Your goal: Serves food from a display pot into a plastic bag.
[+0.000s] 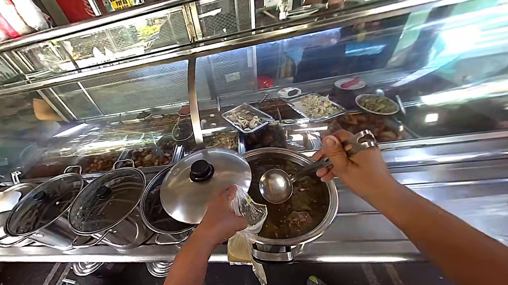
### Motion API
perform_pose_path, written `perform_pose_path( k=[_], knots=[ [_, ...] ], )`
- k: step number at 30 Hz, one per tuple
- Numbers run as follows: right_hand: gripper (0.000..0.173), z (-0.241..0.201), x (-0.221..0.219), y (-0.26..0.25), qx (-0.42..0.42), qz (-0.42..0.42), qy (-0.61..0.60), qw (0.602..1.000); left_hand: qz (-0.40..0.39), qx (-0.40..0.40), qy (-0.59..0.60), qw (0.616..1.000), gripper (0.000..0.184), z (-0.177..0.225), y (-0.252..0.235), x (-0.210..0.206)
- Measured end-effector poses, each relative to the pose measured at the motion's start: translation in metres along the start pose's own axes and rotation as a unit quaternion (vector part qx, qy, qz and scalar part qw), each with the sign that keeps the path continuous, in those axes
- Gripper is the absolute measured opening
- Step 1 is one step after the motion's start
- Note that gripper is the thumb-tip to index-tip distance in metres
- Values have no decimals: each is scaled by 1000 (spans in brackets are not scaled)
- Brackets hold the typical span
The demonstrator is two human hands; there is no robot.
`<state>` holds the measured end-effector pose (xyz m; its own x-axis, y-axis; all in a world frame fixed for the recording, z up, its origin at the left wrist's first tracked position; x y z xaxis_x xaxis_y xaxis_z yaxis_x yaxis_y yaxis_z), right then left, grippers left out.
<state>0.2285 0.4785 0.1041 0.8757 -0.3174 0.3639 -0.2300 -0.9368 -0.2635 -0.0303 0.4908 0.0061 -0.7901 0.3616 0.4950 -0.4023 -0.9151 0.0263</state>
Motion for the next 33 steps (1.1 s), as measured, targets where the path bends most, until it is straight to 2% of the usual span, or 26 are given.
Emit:
perform_pose_path(
  k=[8, 13, 18, 21, 27, 33],
  knots=[
    [24, 34, -14, 2, -35, -22, 19, 999, -7, 4, -5, 1000, 90, 2, -3, -4],
    [30, 61, -5, -2, -133, -13, -36, 990, -4, 4, -22, 1000, 90, 1, -4, -5],
    [35, 88, 18, -10, -238, 22, -148, 960, -6, 10, -24, 1000, 89, 0, -7, -7],
    [37, 83, 30, -9, -251, 29, -155, 955, -20, 20, -43, 999, 90, -1, -11, -8],
    [40, 46, 43, -14, -222, 11, -171, 960, -31, 30, -85, 995, 86, -3, -17, -8],
    [40, 11, 22, -15, -217, -49, -188, 957, -57, 35, -119, 991, 79, 3, -22, -14]
  ],
)
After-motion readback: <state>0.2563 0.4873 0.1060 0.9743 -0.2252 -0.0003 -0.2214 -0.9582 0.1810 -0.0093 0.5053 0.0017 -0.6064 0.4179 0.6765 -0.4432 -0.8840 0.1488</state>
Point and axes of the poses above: each hand's wrist, its own y-axis away from the middle knuckle, its own x-axis out of the back of the hand, z = x × y, the point moved 9 cm from there along -y, towards the middle knuckle, and after that the axes turned 13 degrees about -x, right-handed, at the moved point
